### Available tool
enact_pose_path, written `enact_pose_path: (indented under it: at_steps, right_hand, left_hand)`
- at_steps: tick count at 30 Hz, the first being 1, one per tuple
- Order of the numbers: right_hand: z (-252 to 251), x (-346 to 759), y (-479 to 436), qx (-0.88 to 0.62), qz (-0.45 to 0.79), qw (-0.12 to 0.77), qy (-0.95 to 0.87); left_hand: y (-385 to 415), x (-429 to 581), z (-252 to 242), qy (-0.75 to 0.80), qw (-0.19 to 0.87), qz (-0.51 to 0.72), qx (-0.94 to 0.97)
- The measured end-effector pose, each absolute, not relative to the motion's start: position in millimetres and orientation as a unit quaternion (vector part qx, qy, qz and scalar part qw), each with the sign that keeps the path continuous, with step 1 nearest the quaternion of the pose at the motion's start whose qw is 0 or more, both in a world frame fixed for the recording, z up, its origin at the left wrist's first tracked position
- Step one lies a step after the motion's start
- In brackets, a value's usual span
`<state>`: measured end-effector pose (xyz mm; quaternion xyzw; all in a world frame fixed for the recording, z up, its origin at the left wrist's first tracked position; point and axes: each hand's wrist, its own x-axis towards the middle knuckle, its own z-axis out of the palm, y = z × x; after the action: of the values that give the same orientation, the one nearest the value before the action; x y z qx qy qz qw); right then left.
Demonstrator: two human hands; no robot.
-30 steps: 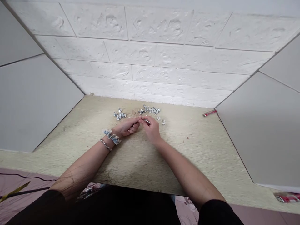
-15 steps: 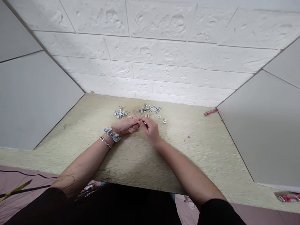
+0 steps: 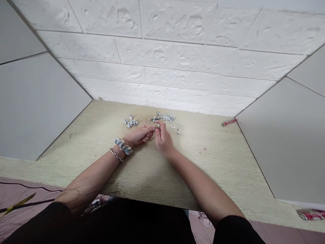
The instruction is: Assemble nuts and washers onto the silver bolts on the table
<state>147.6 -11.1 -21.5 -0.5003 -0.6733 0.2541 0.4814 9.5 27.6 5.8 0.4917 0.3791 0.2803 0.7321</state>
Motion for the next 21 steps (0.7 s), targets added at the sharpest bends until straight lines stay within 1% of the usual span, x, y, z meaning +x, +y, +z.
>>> enact_pose_path:
  at_steps: [7, 16, 21]
  right_hand:
    - [-17.5, 147.7, -11.8, -0.517, 0.252, 0.46, -0.676]
    - [-15.7, 148.7, -9.8, -0.456, 0.265, 0.475, -0.704]
    - [-13.3, 146.7, -10.2, -0.467, 0.26, 0.477, -0.698]
  left_hand:
    - [27.6, 8.6, 9.2, 0.379, 0.7, 0.311, 0.52]
    - [28.5, 5.2, 14.7, 0.396, 0.678, 0.3, 0.542]
    - [27.8, 5.9, 16.1, 0.403, 0.674, 0.295, 0.544]
